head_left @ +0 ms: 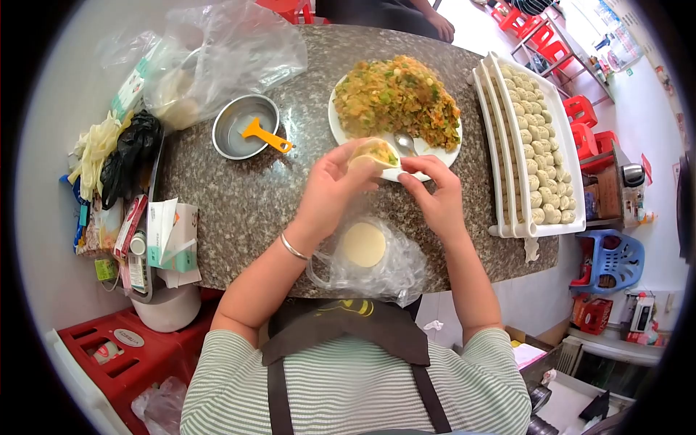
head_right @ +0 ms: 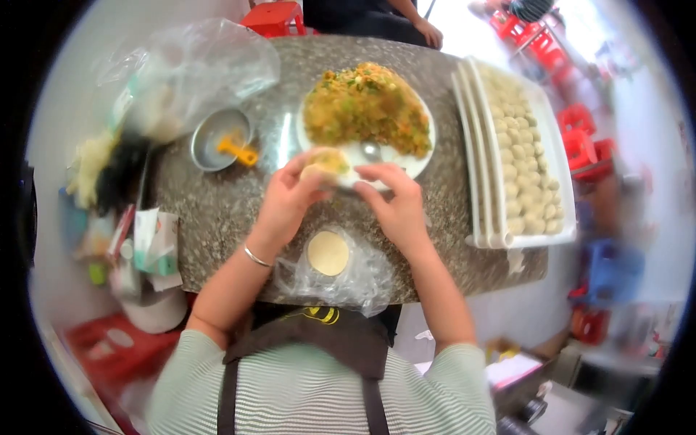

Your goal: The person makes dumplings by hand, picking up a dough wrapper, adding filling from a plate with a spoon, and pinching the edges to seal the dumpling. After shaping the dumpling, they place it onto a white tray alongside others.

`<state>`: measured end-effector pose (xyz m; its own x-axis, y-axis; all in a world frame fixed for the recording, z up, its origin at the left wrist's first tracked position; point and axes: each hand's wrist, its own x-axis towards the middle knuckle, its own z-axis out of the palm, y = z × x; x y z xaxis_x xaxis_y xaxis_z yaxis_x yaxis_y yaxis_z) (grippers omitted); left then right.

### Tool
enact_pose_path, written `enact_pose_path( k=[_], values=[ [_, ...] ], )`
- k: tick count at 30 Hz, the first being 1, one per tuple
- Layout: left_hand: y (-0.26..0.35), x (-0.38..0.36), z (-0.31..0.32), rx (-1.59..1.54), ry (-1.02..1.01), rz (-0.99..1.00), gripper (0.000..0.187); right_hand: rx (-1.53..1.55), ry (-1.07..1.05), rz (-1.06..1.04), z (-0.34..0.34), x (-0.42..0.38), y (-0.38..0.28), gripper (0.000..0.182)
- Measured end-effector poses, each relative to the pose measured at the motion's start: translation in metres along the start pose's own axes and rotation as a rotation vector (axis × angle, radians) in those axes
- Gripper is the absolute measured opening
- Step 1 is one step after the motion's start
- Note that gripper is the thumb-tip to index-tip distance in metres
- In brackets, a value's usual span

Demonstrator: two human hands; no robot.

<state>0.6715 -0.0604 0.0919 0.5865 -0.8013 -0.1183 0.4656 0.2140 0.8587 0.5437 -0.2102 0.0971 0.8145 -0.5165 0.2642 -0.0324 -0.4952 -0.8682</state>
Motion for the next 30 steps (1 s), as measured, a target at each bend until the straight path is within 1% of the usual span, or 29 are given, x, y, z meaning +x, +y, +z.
enact_pose_path(
  k=[1, 3, 4, 6, 7, 9, 10, 12, 13, 15, 16, 18, 19, 21, 22, 24, 25, 27, 28, 30],
  values=[
    [-0.001, 0.000, 0.000, 0.008, -0.006, -0.003, 0.040, 0.004, 0.010, 0.002, 0.004, 0.002, 0.002, 0.022],
    [-0.005, -0.001, -0.002, 0.025, 0.008, 0.115, 0.040, 0.229, 0.006, 0.008, 0.012, 0.006, 0.008, 0.019],
    [-0.008, 0.001, -0.003, 0.030, 0.007, 0.116, 0.040, 0.233, 0.009, 0.006, 0.015, 0.007, 0.008, 0.019],
    [-0.014, 0.005, -0.004, 0.190, 0.012, 0.443, 0.038, 0.303, 0.031, 0.015, 0.018, 0.010, 0.005, 0.019],
    [-0.014, 0.004, -0.006, 0.192, 0.014, 0.444, 0.038, 0.306, 0.029, 0.013, 0.020, 0.012, 0.004, 0.019],
    [-0.014, 0.003, -0.007, 0.346, 0.069, 0.482, 0.030, 0.386, 0.087, 0.058, 0.023, 0.014, -0.001, 0.017],
    [-0.013, 0.003, -0.008, 0.347, 0.071, 0.483, 0.030, 0.388, 0.084, 0.058, 0.020, 0.016, -0.001, 0.017],
    [-0.012, 0.004, -0.009, 0.447, 0.046, 0.579, 0.019, 0.407, -0.048, 0.201, 0.011, 0.022, 0.000, 0.015],
    [-0.011, 0.003, -0.009, 0.448, 0.047, 0.578, 0.019, 0.407, -0.049, 0.203, 0.011, 0.025, 0.001, 0.015],
    [-0.010, 0.003, -0.007, 0.413, 0.036, 0.555, 0.017, 0.433, -0.089, 0.119, 0.012, 0.028, 0.003, 0.014],
    [-0.009, 0.002, -0.006, 0.414, 0.037, 0.555, 0.017, 0.435, -0.091, 0.119, 0.013, 0.027, 0.002, 0.014],
    [-0.008, 0.000, -0.005, 0.366, 0.044, 0.499, 0.017, 0.302, -0.020, 0.083, 0.016, 0.025, -0.002, 0.013],
    [-0.008, 0.000, -0.004, 0.369, 0.045, 0.498, 0.017, 0.305, -0.021, 0.083, 0.019, 0.024, -0.002, 0.013],
    [-0.008, 0.000, -0.002, 0.307, 0.126, 0.464, 0.016, 0.120, 0.070, -0.160, 0.023, 0.023, -0.001, 0.013],
    [-0.008, 0.001, -0.003, 0.310, 0.127, 0.463, 0.016, 0.123, 0.069, -0.159, 0.024, 0.023, -0.001, 0.013],
    [-0.009, 0.002, -0.005, 0.327, 0.119, 0.453, 0.016, 0.065, 0.080, -0.234, 0.024, 0.022, -0.002, 0.013],
    [-0.010, 0.003, -0.006, 0.329, 0.117, 0.450, 0.016, 0.066, 0.082, -0.231, 0.023, 0.021, -0.003, 0.013],
    [-0.012, 0.004, -0.006, 0.310, 0.057, 0.465, 0.016, 0.172, 0.048, -0.048, 0.020, 0.021, -0.003, 0.011],
    [-0.012, 0.004, -0.006, 0.311, 0.055, 0.462, 0.016, 0.173, 0.051, -0.045, 0.016, 0.022, 0.000, 0.011],
    [-0.010, 0.003, -0.008, 0.337, -0.018, 0.458, 0.016, 0.294, -0.123, 0.082, 0.008, 0.026, 0.007, 0.011]
  ],
)
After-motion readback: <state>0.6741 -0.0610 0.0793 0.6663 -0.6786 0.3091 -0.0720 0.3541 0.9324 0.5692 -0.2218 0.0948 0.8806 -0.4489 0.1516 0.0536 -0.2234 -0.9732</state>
